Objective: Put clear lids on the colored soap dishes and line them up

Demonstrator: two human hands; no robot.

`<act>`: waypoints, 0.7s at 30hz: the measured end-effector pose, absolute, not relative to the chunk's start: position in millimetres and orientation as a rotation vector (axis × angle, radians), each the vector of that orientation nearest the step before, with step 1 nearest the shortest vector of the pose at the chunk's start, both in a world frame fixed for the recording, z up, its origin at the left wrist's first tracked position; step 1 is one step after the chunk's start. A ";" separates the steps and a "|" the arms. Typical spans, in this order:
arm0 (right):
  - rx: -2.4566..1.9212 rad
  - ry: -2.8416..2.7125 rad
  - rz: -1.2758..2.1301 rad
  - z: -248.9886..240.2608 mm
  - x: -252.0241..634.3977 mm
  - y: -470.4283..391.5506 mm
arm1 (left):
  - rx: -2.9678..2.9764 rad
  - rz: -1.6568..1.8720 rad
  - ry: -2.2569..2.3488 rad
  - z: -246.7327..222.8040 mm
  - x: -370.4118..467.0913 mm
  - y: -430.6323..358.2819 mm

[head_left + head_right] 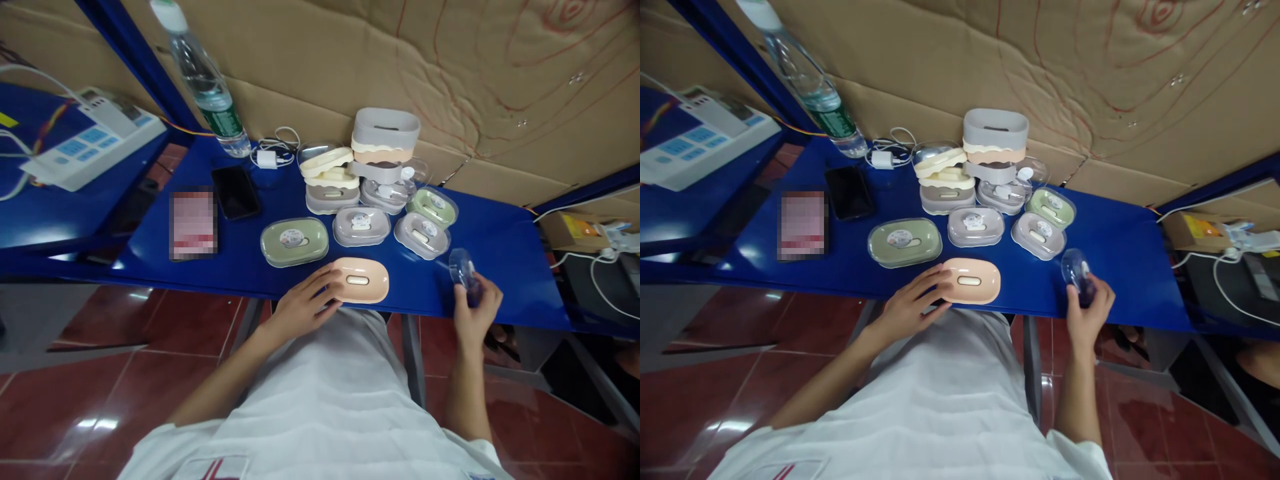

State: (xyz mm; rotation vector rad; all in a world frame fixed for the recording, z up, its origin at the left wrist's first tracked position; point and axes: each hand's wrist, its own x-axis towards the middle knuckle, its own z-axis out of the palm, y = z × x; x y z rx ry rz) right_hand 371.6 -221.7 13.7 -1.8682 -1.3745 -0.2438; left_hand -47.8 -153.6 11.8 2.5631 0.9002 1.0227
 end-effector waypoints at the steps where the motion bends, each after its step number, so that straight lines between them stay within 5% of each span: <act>1: -1.803 -1.386 -0.218 11.7 352.6 -229.9 | 2.535 1.023 0.905 11.0 -48.0 -154.3; 8: -1.423 -1.848 0.132 15.1 242.9 -233.6 | 2.423 1.082 1.018 6.7 -50.6 -157.3; 21: -1.374 -2.063 0.166 33.2 208.5 -198.4 | 2.333 1.109 1.010 0.6 -53.2 -155.0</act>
